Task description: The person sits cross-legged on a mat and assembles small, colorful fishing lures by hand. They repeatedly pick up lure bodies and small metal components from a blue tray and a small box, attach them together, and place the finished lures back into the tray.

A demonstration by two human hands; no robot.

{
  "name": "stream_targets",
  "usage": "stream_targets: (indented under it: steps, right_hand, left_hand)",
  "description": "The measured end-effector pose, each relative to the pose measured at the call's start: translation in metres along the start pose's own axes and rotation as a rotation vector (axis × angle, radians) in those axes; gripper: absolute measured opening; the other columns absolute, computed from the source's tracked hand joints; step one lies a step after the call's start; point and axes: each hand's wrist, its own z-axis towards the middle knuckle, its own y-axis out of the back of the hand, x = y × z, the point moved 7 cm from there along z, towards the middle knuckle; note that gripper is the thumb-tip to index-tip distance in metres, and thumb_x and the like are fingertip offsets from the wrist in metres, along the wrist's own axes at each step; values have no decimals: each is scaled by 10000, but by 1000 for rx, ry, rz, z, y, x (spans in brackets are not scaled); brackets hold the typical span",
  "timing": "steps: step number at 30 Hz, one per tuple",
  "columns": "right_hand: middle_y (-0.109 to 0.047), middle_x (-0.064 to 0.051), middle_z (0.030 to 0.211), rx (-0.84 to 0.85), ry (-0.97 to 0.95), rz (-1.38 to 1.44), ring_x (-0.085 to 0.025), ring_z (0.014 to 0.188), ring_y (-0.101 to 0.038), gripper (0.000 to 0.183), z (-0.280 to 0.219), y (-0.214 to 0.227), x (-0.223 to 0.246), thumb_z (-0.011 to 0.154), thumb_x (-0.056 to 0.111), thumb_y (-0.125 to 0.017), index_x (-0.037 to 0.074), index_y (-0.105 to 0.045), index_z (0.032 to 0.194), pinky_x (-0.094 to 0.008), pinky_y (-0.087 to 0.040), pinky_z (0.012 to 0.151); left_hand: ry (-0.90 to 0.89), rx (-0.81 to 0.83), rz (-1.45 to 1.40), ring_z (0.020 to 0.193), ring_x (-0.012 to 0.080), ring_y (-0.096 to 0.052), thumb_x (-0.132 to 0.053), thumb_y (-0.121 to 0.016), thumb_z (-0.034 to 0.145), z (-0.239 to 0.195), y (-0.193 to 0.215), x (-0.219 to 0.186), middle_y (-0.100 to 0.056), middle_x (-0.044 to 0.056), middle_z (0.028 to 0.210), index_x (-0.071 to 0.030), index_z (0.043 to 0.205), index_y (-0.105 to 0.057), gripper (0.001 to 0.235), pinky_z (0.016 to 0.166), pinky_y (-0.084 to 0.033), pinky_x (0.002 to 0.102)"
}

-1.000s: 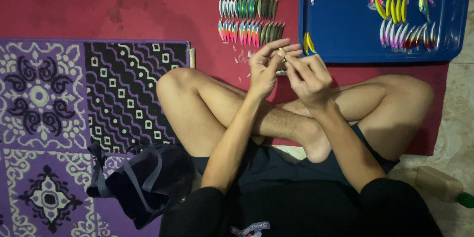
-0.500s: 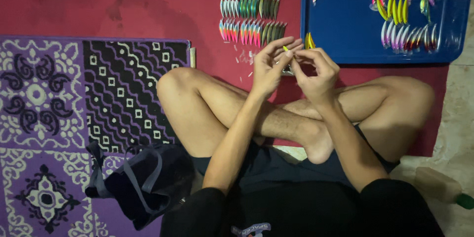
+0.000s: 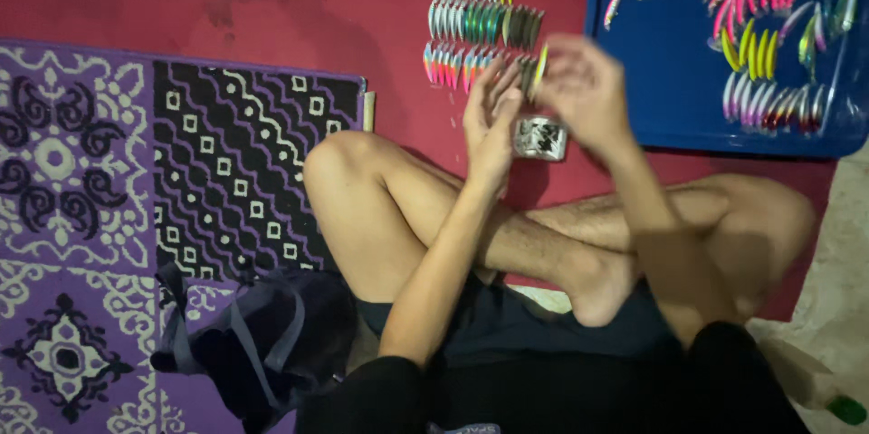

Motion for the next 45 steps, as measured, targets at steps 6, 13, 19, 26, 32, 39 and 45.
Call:
stream_targets:
  steps: [6,13,19,26,32,39,45]
  right_hand:
    - [-752,-60,852,-65,47,-233,-71,732,-690,473,134,13,-80,847,38,-831,128,-658,1279,-230,-566,672]
    - [-790,-19,797,-93,77,-499,-71,700,-754,414,192,15,-114,804,135,-893,122,-674,1155,-242,-567,674]
    - [-782,-23,809,2,-28,-485,-40,690,-730,411,198,9,-119,781,111,-937,124,-695,1112,-229,-565,622]
    - [-785,-30,801,-3,82,-600,-52,735,-738,428,201,8,-123,751,156,-976,48,-756,1102,-259,-584,681]
    - [-780,-23,792,13,72,-613,-22,755,-717,438,203,3,-127,750,164,-965,13,-775,1115,-245,-581,718]
    - [-794,-36,831,9,102,-633,-6,796,-702,553,203,2,-131,743,153,-939,-41,-750,1225,-243,-582,781]
    - [-792,-39,878,29,42,-525,-29,769,-704,560,192,14,-122,870,137,-889,-82,-663,1334,-237,-589,676]
  left_hand:
    - [148,-142,-107,1150,273,-670,-118,-696,915,5,18,23,-665,240,1256,19,1358,-504,502,1065,-527,346]
    - [160,-42,28,1037,211,-686,-176,-694,944,-1,0,4,-692,168,1155,-17,1282,-552,399,1004,-555,328]
    - [232,-7,51,987,198,-702,-165,-665,968,-5,-6,1,-689,181,1183,-16,1270,-569,350,969,-574,320]
    - [277,11,62,990,206,-701,-162,-654,973,-7,-8,4,-683,188,1196,-22,1243,-572,315,946,-574,319]
    - [297,-3,85,969,199,-702,-186,-666,958,-8,-8,10,-695,183,1191,-37,1226,-585,317,918,-565,307]
    - [288,14,72,962,184,-692,-163,-655,976,-8,-8,14,-690,178,1190,-34,1230,-581,295,931,-561,296]
    - [257,7,135,1028,167,-684,-174,-663,968,-5,-5,9,-708,171,1171,-31,1227,-600,303,963,-557,293]
